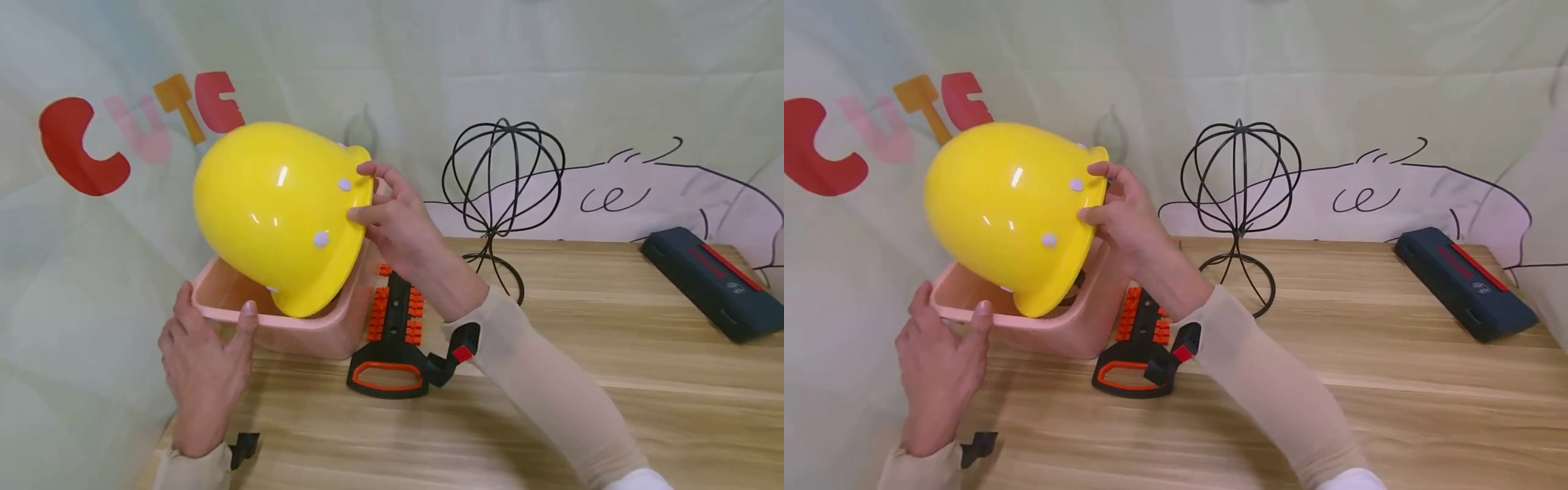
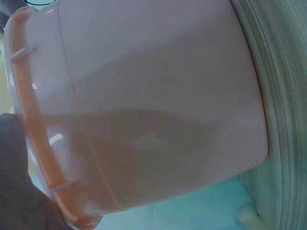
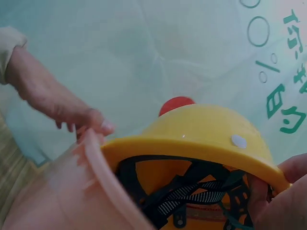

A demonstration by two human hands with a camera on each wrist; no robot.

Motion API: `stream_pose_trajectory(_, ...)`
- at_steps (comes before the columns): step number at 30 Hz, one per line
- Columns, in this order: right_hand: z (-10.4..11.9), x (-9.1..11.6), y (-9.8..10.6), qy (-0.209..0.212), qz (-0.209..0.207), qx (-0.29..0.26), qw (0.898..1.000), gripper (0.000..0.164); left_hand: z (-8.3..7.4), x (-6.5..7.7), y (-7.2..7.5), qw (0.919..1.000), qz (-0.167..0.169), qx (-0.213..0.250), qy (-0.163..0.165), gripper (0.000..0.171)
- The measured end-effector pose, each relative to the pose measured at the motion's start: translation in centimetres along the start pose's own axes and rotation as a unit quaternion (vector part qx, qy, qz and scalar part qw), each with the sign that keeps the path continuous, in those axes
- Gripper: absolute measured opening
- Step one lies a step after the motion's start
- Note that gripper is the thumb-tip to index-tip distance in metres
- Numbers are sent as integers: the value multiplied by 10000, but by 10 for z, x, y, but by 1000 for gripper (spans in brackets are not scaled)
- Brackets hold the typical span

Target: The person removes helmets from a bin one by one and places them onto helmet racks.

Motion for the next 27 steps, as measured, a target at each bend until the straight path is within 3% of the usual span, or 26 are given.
stream_pose_trajectory(10, 38, 21, 15, 550, -228, -1004, 9932, 41, 3, -3, 0, 9999, 118, -43, 4, 101)
stream_pose_trajectory(18, 81, 41, 31, 1335, -67, -1659, 9770, 40, 3, -5, -2, 9998, 72, 103, -125, 101)
stream_pose_trajectory(27, 117, 65, 59, 1750, -383, -2116, 9608, 39, 6, -7, 0, 9996, 11, 180, -226, 100)
Point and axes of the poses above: each hand's wrist, its own x-axis away from the middle knuckle, its own y-axis out of the back of the hand, z = x × y, the point moved 6 cm from there along -x, towards the middle knuckle, and after that the axes turned 5 degrees about y, right-handed, at the moved point
